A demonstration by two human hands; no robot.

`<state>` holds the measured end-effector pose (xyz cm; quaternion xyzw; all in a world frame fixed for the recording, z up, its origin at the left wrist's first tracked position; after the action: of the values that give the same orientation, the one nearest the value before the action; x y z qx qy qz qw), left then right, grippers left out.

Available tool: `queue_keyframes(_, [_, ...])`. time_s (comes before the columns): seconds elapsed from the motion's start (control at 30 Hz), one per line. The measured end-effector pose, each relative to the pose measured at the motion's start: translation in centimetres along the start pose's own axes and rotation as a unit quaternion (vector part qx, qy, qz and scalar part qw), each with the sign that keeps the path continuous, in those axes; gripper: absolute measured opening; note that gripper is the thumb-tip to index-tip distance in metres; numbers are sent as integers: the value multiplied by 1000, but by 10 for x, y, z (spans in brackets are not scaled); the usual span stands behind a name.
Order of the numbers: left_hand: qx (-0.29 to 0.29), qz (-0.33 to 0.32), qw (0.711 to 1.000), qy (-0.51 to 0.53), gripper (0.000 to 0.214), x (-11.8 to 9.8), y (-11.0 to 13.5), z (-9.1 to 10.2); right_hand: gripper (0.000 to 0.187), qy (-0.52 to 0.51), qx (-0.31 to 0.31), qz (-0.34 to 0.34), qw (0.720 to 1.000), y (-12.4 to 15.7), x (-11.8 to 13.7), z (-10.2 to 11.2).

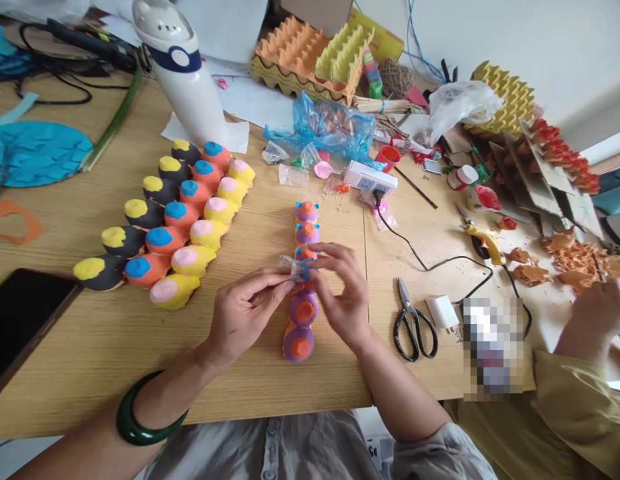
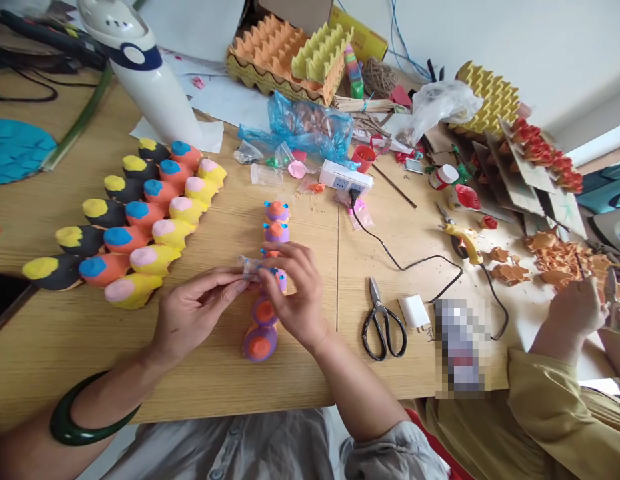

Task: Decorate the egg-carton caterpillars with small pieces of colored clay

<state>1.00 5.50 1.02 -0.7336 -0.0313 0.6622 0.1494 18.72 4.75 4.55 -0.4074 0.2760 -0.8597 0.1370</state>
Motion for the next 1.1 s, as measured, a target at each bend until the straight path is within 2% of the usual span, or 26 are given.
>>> queue_keyframes(0.07, [8,11,1000,14,14,2,1,-1,11,7,-48,-40,998,0,-5,6])
queue_keyframes(0.1, [11,9,1000,11,14,2,1,-2,10,10,-46,-42,998,0,-5,6])
queue_keyframes(0.17, [13,-7,1000,-13,12,-1,1,-2,7,5,6,-25,1000,0,-3,-2])
queue_keyframes(0.23, [14,-22,999,-42,11,-5,0,-3,5,-21,42,-42,998,0,-6,-7])
queue_keyframes(0.33, [23,-28,997,-61,13,-8,-2,-5,9,-46,-21,-132,990,0,-20,3])
queue_keyframes(0.4, [31,-30,997,-64,14,-9,-2,-6,12,-49,-44,-152,986,1,-25,9])
queue_keyframes(0.5, [34,-10,998,-44,14,-5,1,-6,11,-38,-45,-138,989,1,-24,13])
queue_keyframes(0.63, [17,78,996,47,21,6,3,-5,9,-11,-28,-118,993,0,-18,12])
queue_keyframes(0.73, [-9,110,991,79,27,8,1,-3,6,16,-16,-61,998,-1,-6,9])
queue_keyframes(0.83, [-13,128,986,103,29,8,0,-3,13,58,-30,11,998,1,5,6])
queue_keyframes(1.0, [-2,139,985,100,29,10,3,-2,14,106,14,76,991,7,9,-8])
queue_keyframes(1.1, [-1,157,979,133,28,12,4,-3,18,108,-55,61,991,8,6,1])
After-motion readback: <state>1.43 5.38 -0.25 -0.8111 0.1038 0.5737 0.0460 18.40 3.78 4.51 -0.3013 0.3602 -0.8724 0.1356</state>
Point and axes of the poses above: each hand's wrist, its own y-axis away from the middle knuckle, its own z-axis out of the back of the hand, x = y × z, the point moved 6 cm from there along -y, towards the middle knuckle, and after that the axes turned 15 degrees about y, right-handed, at the moved point
